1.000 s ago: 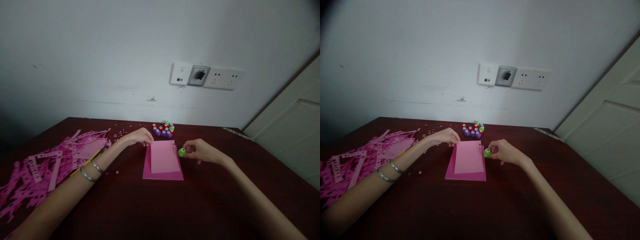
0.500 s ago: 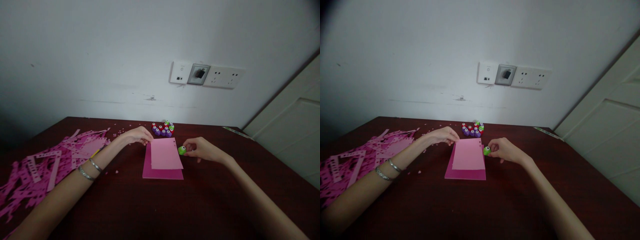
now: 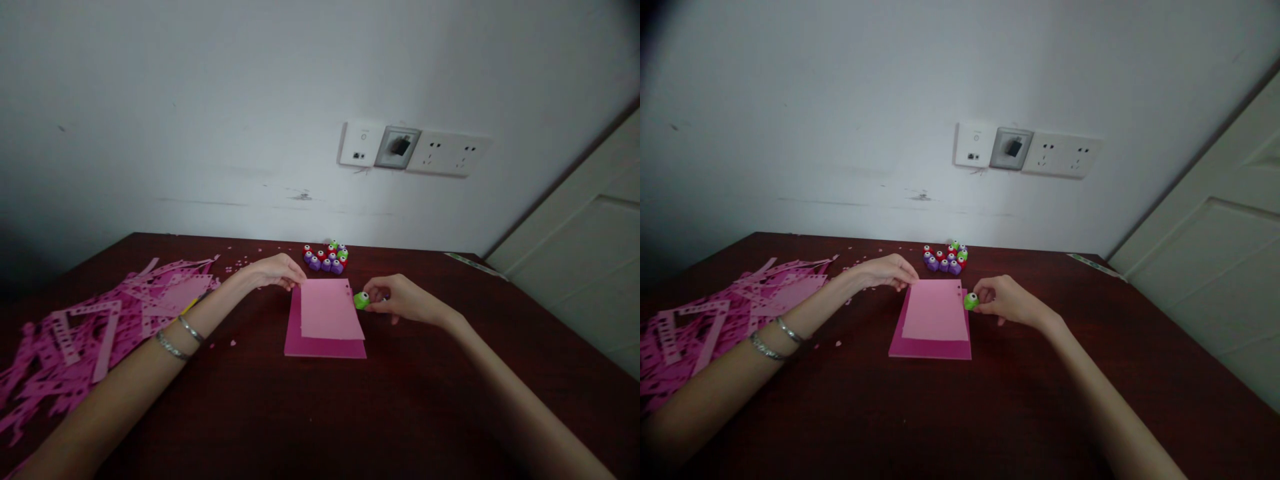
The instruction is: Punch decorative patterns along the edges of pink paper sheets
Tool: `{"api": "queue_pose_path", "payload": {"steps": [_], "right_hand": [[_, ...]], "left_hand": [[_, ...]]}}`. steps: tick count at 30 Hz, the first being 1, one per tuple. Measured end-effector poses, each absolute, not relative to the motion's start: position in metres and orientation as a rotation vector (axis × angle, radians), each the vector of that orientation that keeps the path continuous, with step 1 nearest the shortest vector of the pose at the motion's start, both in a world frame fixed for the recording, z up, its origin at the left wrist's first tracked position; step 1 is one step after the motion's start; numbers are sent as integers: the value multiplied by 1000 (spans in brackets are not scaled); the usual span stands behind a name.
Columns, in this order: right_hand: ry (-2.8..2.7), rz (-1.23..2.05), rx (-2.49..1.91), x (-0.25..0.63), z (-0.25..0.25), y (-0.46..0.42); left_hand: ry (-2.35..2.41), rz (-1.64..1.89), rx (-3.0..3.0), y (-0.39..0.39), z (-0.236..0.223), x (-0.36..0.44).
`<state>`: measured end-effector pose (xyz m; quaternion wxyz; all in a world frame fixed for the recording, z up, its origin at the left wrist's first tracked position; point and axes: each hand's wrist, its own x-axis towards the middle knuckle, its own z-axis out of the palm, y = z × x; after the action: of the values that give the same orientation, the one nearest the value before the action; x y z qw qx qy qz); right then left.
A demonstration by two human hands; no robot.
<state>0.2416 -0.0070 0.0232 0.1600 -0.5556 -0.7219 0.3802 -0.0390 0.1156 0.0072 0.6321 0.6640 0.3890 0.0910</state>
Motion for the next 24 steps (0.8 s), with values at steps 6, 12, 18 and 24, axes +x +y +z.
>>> {"api": "queue_pose_path", "payload": {"steps": [6,12,18,24], "right_hand": [[-2083,1074,-1577,242,20,-7],[-2080,1071,-1580,240,23,-7],[-2086,1079,-1578,239,23,-7],[-2091,1067,-1581,239,21,-7]], "left_hand": [[889,226,1497,116,7,-40],[904,220,1484,116,7,-40],[913,213,1484,114,8,-39],[920,216,1487,114,9,-38]]}}
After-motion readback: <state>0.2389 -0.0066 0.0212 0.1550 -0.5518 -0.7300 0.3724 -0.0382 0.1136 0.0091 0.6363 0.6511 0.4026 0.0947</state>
